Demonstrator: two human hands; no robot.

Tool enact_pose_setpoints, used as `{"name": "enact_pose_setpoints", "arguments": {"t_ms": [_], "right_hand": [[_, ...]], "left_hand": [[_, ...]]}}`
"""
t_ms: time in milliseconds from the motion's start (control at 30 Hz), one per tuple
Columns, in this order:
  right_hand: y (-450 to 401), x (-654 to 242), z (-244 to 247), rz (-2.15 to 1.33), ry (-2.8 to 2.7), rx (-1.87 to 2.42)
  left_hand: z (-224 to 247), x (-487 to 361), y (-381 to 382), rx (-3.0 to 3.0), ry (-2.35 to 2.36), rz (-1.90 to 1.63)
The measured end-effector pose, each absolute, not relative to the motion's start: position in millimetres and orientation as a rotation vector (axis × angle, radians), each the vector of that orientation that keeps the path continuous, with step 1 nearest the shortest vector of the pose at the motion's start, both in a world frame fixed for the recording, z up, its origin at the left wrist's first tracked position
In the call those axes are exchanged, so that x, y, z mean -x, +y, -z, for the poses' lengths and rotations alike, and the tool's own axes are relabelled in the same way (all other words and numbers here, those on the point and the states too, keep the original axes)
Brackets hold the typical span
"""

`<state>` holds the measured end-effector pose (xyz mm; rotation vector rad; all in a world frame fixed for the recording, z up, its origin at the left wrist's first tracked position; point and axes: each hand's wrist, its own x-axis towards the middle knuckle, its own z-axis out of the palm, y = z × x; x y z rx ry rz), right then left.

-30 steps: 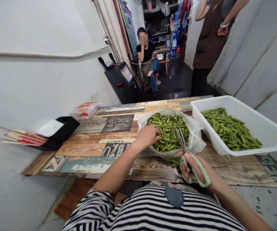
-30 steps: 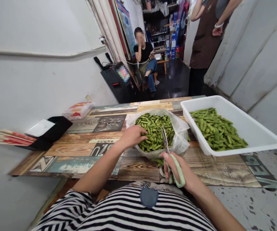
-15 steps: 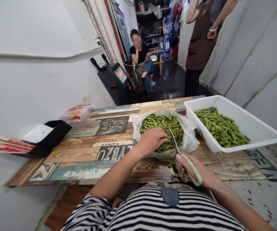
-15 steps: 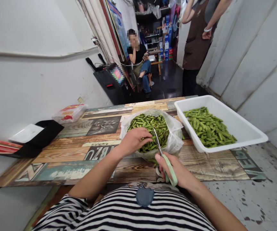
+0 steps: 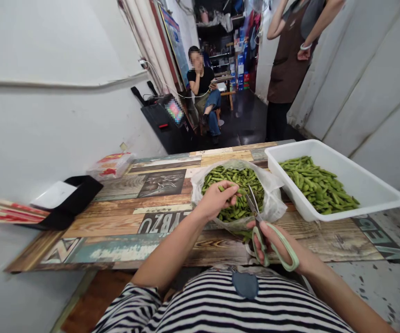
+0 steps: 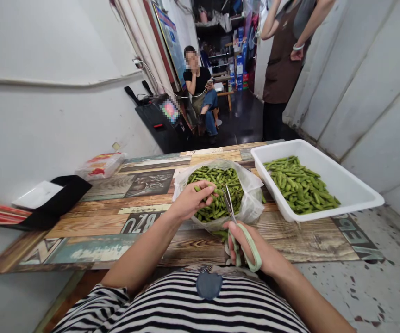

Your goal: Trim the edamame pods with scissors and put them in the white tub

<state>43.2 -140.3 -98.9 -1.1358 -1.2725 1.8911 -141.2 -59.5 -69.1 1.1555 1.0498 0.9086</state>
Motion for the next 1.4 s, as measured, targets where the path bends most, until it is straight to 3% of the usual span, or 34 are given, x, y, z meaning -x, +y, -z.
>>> {"name": "enact_pose_setpoints", "arguments": {"t_ms": [633,1000,1233,1400], "right_hand": [[-136.1,-38.9,97.1,-1.69,-1.497,1.184],[-136.3,-37.7,106.6,-1.863,-1.047,1.234],[-140.6,-38.2,103.2,-1.891,-1.074,1.182],[-139.2,-38.7,107.1,-1.885,-1.183,1.196]], "left_hand": [[83.9,119.6,-81.1,-1.118,1.118,-1.07],[65.1,164.0,-51.7,-0.938,1.068,-1.133],[82.3,171.0,-44.9,-2.052,1.477,-0.68],[91.1,163.4,-36.8,-2.305,1.503,-0.42]]}}
